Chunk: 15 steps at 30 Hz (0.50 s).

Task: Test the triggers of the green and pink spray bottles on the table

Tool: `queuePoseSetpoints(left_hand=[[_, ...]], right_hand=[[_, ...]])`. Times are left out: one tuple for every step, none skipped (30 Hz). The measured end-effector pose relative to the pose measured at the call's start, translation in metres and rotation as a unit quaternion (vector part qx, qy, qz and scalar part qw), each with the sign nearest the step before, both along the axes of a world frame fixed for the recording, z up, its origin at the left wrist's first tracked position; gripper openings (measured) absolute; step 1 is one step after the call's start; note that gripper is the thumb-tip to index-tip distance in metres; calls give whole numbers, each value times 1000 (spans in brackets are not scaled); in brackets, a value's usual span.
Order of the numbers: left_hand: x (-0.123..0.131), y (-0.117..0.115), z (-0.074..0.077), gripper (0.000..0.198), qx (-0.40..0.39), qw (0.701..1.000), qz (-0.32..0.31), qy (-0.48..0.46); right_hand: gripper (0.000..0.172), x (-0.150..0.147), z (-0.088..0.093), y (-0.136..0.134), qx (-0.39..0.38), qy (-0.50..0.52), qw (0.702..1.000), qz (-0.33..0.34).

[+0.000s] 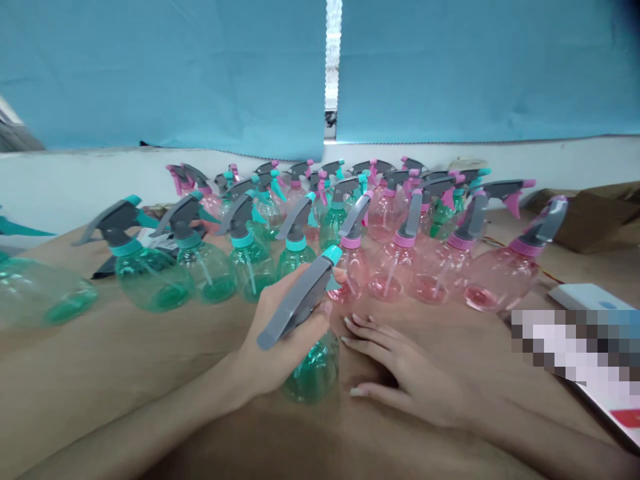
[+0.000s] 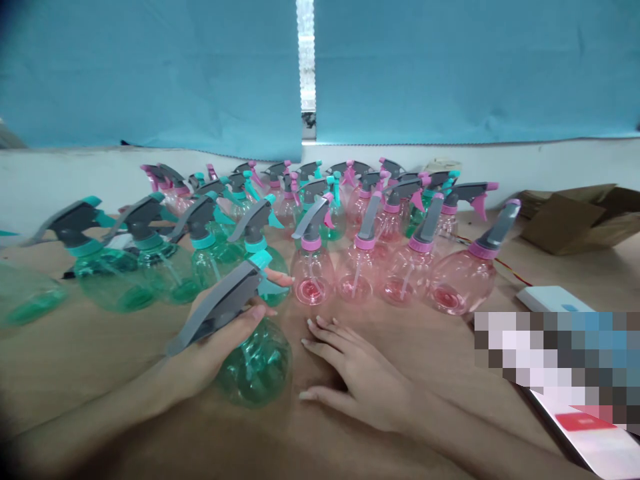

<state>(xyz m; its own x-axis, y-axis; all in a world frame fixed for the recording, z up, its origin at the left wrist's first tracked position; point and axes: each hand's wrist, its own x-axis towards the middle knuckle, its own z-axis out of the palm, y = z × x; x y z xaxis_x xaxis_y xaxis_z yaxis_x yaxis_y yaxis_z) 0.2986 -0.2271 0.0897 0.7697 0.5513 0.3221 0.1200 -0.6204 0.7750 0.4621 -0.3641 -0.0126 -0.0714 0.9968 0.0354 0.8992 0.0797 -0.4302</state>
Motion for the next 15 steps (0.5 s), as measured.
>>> queuePoseSetpoints(left_hand=[[0,0,-1,18,-3,1000,-1,-3],[0,1,-1,19,-6,1000,-4,-6],[0,2,-2,17,-8,1000,-6,-8],[0,2,-3,16,-12,1000,-8,-8],[-1,3,-3,14,-17,1000,-11,-6],[-1,3,-4,12,-22,1000,-12,-6],[-1,3,-4,11,-26,1000,-12,-5],[-1,2,-3,10,-29,1000,-11,-4],[-1,2,-3,9,-29,1000,-9,-5],[-1,1,-2,10,-28,1000,-8,-6],[-1,1,-2,11,-26,1000,-7,-8],[-1,1,-2,12,-24,1000,-8,-10],[-1,0,-1,12,-24,1000,-11,-11],[-1,0,-1,13,-25,1000,-14,-12],[-1,0,-2,13,-27,999,-17,-11]], right_hand=[[72,0,0,0,1,0,1000,0],[72,0,0,0,3,1,1000,-1],[72,0,-1,0,4,2,1000,-1],[72,1,-1,0,5,2,1000,-1],[72,1,-1,0,6,3,1000,-2],[72,1,-2,0,6,3,1000,-2],[72,1,-2,0,6,4,1000,-2],[71,1,-3,0,7,6,1000,-1],[71,1,-3,-1,7,8,1000,-1],[71,1,-4,-1,9,10,1000,-1],[70,1,-4,-1,11,14,1000,0],[70,2,-4,-1,13,17,1000,1],[69,2,-4,-1,16,22,1000,1],[69,2,-4,-1,19,26,999,1],[68,2,-4,-1,21,31,999,1]])
